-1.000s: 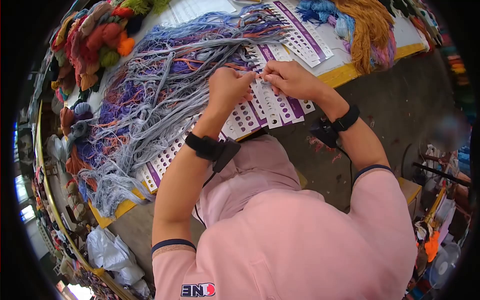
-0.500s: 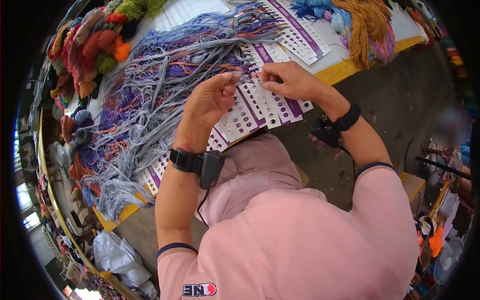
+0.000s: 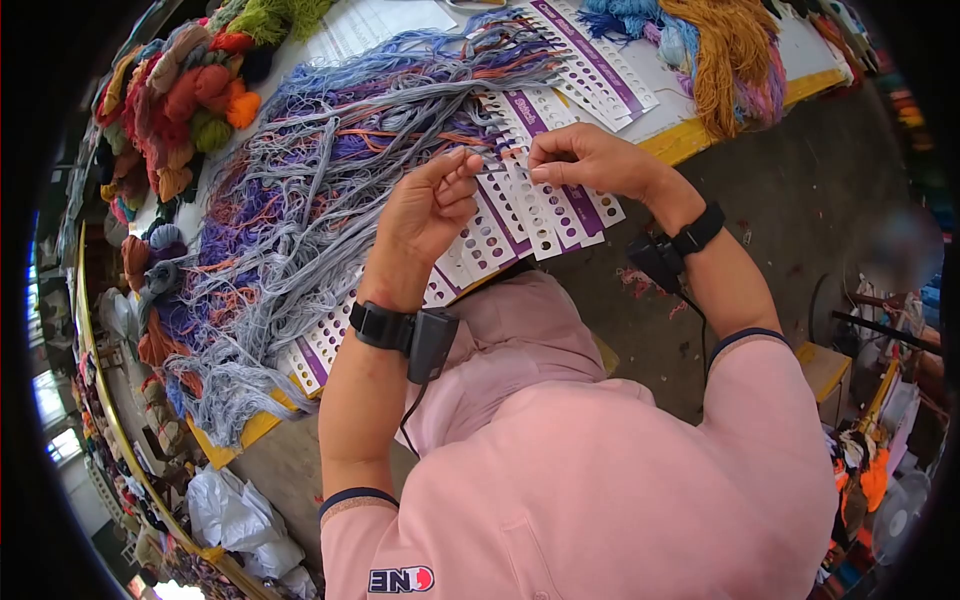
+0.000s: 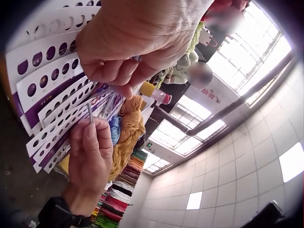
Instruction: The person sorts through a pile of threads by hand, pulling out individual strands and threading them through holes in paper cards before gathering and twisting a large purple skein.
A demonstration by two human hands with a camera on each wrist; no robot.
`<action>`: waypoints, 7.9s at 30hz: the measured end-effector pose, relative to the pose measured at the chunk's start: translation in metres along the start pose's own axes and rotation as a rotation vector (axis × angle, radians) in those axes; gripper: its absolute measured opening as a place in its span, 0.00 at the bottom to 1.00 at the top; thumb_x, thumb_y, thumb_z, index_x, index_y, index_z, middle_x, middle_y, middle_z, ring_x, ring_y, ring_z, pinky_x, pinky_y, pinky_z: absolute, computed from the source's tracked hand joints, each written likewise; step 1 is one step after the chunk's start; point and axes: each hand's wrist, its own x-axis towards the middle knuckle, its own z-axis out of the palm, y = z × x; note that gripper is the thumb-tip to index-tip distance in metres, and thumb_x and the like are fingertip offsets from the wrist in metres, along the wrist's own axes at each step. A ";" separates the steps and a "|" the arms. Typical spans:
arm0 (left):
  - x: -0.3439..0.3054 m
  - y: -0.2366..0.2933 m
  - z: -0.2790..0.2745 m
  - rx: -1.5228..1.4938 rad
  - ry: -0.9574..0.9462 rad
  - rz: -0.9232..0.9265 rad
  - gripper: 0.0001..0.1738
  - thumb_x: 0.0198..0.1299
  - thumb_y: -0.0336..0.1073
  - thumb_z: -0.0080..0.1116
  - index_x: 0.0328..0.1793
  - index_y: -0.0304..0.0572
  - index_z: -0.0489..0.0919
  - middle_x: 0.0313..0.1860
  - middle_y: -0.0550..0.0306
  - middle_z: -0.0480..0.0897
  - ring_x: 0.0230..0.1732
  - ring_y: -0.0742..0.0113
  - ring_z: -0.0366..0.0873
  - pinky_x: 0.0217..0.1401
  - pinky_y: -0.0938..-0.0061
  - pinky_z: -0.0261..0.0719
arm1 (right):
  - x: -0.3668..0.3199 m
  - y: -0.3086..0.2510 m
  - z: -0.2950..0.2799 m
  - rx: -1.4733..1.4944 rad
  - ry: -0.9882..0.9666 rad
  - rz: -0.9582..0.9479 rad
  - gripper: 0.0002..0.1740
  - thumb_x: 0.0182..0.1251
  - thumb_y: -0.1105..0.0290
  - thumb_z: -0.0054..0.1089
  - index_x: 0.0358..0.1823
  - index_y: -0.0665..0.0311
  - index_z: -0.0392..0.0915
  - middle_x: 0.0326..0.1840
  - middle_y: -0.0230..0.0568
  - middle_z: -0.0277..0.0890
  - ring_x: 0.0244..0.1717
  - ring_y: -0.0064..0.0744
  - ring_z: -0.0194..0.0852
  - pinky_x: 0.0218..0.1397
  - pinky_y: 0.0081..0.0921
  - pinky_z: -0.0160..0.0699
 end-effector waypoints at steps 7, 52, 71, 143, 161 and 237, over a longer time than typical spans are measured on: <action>-0.004 0.007 0.007 0.144 0.065 -0.083 0.12 0.69 0.31 0.51 0.53 0.29 0.75 0.34 0.57 0.79 0.21 0.83 0.60 0.18 0.88 0.57 | 0.000 0.000 0.000 0.049 -0.010 0.024 0.08 0.68 0.69 0.61 0.36 0.66 0.78 0.30 0.27 0.75 0.33 0.15 0.71 0.39 0.17 0.72; 0.018 -0.038 0.032 1.171 0.343 0.248 0.12 0.57 0.28 0.64 0.44 0.26 0.80 0.31 0.53 0.85 0.26 0.76 0.78 0.24 0.84 0.69 | -0.018 -0.013 0.013 -0.776 0.632 0.384 0.31 0.54 0.43 0.70 0.40 0.67 0.74 0.36 0.53 0.81 0.41 0.54 0.82 0.42 0.46 0.77; 0.007 -0.031 0.018 1.956 0.589 1.013 0.10 0.51 0.30 0.66 0.41 0.40 0.84 0.32 0.52 0.83 0.34 0.57 0.82 0.40 0.66 0.79 | 0.003 0.004 0.036 -0.572 0.535 -0.202 0.08 0.60 0.71 0.64 0.36 0.65 0.76 0.30 0.43 0.75 0.30 0.38 0.74 0.37 0.33 0.74; 0.013 -0.029 0.058 0.595 0.263 0.313 0.10 0.62 0.33 0.62 0.44 0.33 0.82 0.22 0.74 0.70 0.17 0.88 0.55 0.18 0.85 0.49 | -0.020 0.023 -0.008 0.977 0.411 0.222 0.10 0.74 0.73 0.52 0.50 0.72 0.71 0.44 0.44 0.79 0.40 0.26 0.84 0.45 0.24 0.88; -0.022 -0.002 0.035 0.044 0.192 0.330 0.08 0.60 0.29 0.62 0.44 0.37 0.81 0.30 0.68 0.76 0.30 0.79 0.72 0.31 0.82 0.70 | -0.014 0.027 -0.005 0.931 0.455 0.206 0.11 0.72 0.74 0.54 0.50 0.73 0.70 0.42 0.46 0.79 0.38 0.28 0.84 0.43 0.25 0.89; -0.012 -0.069 0.047 1.741 0.178 0.722 0.13 0.58 0.36 0.64 0.47 0.41 0.86 0.19 0.53 0.79 0.18 0.62 0.75 0.26 0.69 0.71 | -0.009 0.007 -0.049 -1.012 0.862 0.062 0.13 0.56 0.62 0.70 0.34 0.62 0.76 0.36 0.45 0.78 0.40 0.51 0.78 0.42 0.39 0.76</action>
